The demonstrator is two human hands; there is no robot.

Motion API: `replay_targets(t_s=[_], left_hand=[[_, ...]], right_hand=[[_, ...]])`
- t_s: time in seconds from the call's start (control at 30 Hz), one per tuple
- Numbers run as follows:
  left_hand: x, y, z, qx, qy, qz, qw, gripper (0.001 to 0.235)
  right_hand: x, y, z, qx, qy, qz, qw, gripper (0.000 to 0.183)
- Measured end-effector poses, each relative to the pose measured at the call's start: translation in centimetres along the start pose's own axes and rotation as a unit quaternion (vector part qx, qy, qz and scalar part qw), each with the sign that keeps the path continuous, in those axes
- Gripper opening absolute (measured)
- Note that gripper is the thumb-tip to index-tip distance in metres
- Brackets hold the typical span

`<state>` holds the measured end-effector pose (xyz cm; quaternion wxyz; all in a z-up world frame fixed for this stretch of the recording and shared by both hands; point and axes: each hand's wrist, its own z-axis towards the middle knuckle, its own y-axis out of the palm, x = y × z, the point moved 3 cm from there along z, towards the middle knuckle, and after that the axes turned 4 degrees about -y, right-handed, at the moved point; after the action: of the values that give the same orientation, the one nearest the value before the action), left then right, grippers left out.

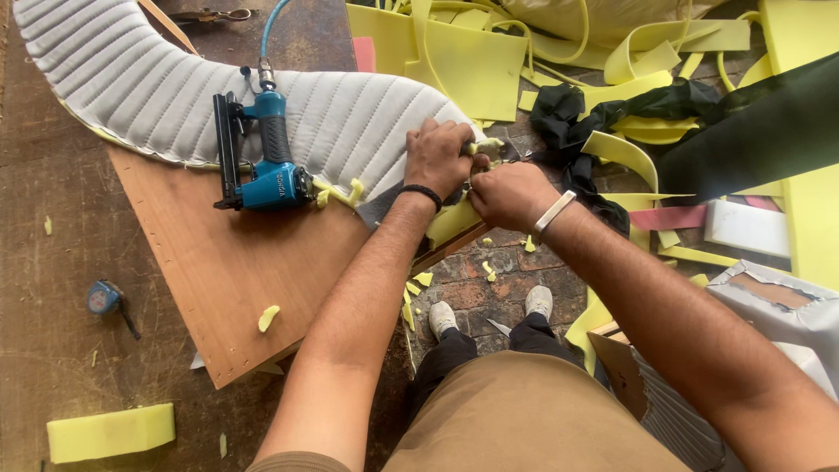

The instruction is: The person staples a gray quilted fabric onto a curved wooden frame using a pneumatic staple gun. They repeatedly pull and smooth the fabric, then remove excess yellow foam from the edges by hand. The work continues along the length of the frame, with the person adjusting the fabric and foam as needed.

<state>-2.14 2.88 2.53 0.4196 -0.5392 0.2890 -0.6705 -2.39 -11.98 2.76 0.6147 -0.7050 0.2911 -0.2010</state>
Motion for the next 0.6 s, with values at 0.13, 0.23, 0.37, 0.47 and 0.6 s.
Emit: replay_targets(t_s=[0.13, 0.23, 0.37, 0.47, 0.6], left_hand=[[-0.6, 0.3, 0.3, -0.010, -0.023, -0.028, 0.999, 0.034], [-0.9, 0.2, 0.4, 0.041, -0.020, -0.030, 0.999, 0.024], [-1.2, 0.0, 0.8, 0.037, -0.014, -0.067, 0.997, 0.031], [-1.8, -0.2, 0.2, 0.039, -0.010, -0.100, 0.994, 0.041], [-1.4, -0.7, 0.5, 0.043, -0.020, -0.098, 0.994, 0.044]], right_hand=[[-2.9, -1.5, -0.4, -0.055, 0.007, -0.018, 0.998, 0.038], [-9.9, -1.8, -2.3, -0.136, -0.063, 0.129, 0.980, 0.022], [-15.7, 0.9, -4.1, -0.176, -0.100, 0.171, 0.964, 0.023], [-12.0, 1.5, -4.1, -0.049, -0.118, 0.266, 0.955, 0.035], [-5.6, -1.3, -4.5, 0.016, 0.023, 0.336, 0.942, 0.033]])
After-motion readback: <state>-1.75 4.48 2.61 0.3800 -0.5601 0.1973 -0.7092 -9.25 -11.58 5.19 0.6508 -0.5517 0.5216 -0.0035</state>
